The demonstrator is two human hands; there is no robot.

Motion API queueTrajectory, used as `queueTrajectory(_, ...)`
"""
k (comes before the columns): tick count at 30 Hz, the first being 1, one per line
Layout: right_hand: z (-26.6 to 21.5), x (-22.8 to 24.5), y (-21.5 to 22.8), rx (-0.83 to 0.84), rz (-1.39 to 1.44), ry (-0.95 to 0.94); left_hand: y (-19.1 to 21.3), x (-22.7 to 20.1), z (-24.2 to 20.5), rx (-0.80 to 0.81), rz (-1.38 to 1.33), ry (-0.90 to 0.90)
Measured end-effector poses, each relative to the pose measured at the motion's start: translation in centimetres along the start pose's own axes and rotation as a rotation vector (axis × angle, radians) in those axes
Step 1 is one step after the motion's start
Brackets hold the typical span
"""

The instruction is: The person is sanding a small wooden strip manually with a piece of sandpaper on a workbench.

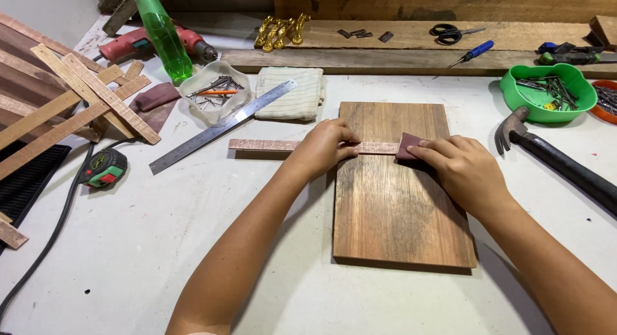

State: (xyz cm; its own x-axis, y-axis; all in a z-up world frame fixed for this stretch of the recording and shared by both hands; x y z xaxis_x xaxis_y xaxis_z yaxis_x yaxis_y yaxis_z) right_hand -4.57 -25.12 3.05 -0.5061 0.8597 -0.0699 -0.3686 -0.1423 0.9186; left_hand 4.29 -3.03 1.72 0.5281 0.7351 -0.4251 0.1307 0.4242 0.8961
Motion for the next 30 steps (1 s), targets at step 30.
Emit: queueTrajectory(30, -1.3, -1.1, 2.3, 0.023, 0.035, -0.08, -5.5, -5.4, 2.8, -0.013, 0.034, -0.068)
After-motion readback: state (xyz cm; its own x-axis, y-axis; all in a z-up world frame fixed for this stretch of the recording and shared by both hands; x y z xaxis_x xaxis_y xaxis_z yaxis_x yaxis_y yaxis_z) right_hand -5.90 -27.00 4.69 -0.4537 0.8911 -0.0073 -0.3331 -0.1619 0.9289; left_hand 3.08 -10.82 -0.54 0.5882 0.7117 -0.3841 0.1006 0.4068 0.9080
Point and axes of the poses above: each hand's wrist, its own z-axis towards the middle knuckle, its own y-axis out of the back of the hand, x = y × z, the point moved 5 cm from there along z, towards the middle knuckle, and after that the axes turned 13 degrees about z, right-handed, at the moved point
